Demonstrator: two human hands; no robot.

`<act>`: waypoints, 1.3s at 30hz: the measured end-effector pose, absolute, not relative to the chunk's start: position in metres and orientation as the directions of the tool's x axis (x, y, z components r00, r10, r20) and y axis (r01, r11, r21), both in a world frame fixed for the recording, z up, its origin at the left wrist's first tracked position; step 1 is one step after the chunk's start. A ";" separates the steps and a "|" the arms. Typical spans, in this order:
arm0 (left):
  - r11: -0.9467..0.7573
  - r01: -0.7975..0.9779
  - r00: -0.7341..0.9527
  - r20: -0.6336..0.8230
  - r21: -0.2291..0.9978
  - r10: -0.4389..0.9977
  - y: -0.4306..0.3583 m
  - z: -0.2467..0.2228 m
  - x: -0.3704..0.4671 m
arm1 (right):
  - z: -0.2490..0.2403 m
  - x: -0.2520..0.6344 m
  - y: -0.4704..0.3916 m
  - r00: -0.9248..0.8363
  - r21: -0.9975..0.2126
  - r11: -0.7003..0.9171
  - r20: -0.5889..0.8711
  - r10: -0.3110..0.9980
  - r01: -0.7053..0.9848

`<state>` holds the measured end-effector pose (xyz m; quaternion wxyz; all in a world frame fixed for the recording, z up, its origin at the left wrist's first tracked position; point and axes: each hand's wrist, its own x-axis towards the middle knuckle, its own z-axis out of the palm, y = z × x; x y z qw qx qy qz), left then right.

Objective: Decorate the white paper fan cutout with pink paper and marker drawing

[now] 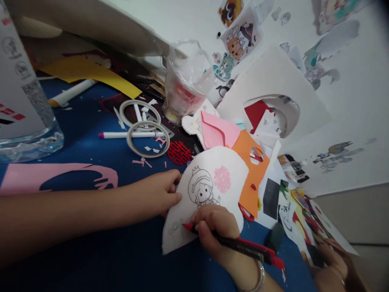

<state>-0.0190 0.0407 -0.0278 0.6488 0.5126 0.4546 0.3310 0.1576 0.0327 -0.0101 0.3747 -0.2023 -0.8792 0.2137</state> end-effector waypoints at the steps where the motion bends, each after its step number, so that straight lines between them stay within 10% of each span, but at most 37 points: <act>1: 0.247 0.045 0.368 -0.246 0.968 0.897 0.041 -0.028 -0.019 | -0.011 0.158 0.033 -0.639 -0.526 0.830 0.577 0.509 0.186; 31: 0.371 -0.006 0.367 -0.343 0.928 0.865 0.040 -0.013 -0.019 | -0.018 0.167 0.035 -0.645 -0.546 0.808 0.539 0.542 0.223; 39: 0.400 0.001 0.396 -0.368 0.916 0.841 0.039 -0.008 -0.021 | -0.006 0.174 0.035 -0.202 -0.731 0.682 0.669 0.716 -0.002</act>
